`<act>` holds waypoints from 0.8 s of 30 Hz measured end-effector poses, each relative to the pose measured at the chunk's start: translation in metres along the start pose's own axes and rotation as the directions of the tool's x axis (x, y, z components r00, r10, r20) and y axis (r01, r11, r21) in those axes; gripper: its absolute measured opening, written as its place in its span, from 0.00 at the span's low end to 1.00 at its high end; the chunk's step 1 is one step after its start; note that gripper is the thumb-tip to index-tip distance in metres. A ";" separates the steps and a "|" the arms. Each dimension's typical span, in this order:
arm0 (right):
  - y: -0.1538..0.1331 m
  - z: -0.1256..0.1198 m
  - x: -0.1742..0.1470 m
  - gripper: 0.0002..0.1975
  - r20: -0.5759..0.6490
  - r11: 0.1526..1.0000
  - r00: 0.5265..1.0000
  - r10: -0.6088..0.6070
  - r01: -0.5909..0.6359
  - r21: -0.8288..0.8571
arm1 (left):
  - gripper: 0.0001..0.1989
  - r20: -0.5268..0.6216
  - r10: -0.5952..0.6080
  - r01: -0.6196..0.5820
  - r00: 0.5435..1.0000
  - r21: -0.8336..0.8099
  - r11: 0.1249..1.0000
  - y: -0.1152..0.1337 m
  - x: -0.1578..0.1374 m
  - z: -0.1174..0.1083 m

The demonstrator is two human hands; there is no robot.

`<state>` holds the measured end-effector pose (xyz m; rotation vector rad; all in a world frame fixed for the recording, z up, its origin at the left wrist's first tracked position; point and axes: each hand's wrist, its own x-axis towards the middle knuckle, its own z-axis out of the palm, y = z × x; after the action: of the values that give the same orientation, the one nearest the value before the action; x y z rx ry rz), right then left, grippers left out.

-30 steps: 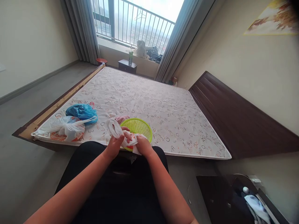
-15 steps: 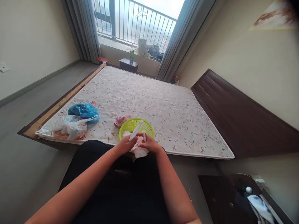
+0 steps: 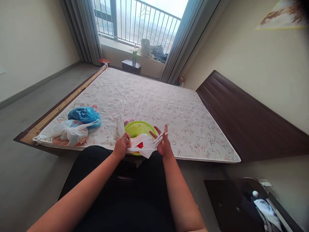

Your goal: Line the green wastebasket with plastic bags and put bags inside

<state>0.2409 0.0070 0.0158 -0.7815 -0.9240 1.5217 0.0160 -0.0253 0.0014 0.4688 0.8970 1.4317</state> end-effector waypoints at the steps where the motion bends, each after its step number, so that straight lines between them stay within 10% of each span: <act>1: 0.003 0.000 -0.001 0.47 0.040 0.995 0.999 -0.016 0.020 -0.101 | 0.15 -0.022 -0.004 0.003 1.000 -0.055 0.998 0.002 0.000 0.000; 6: 0.025 -0.006 -0.008 0.57 0.140 0.797 0.972 -0.190 0.236 -0.556 | 0.15 -0.226 -0.042 -0.043 0.973 -0.358 0.933 0.013 0.004 -0.001; 12: 0.021 -0.005 -0.016 0.46 0.173 0.740 0.976 -0.129 0.211 -0.639 | 0.13 -0.180 -0.124 0.064 0.976 -0.308 0.949 0.015 0.001 0.000; 17: 0.006 0.017 -0.012 0.18 0.206 0.825 0.965 0.162 -0.018 -0.565 | 0.13 -0.123 0.008 -0.022 0.992 -0.118 0.993 0.006 -0.009 0.008; 24: -0.009 0.026 -0.005 0.14 -0.303 0.981 0.947 -0.104 0.148 0.127 | 0.16 -0.074 0.015 -0.026 0.997 -0.147 0.989 -0.008 -0.006 0.006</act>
<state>0.2230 -0.0010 0.0359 -0.7997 -0.6191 1.3018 0.0264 -0.0309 0.0007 0.3171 0.8390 1.5297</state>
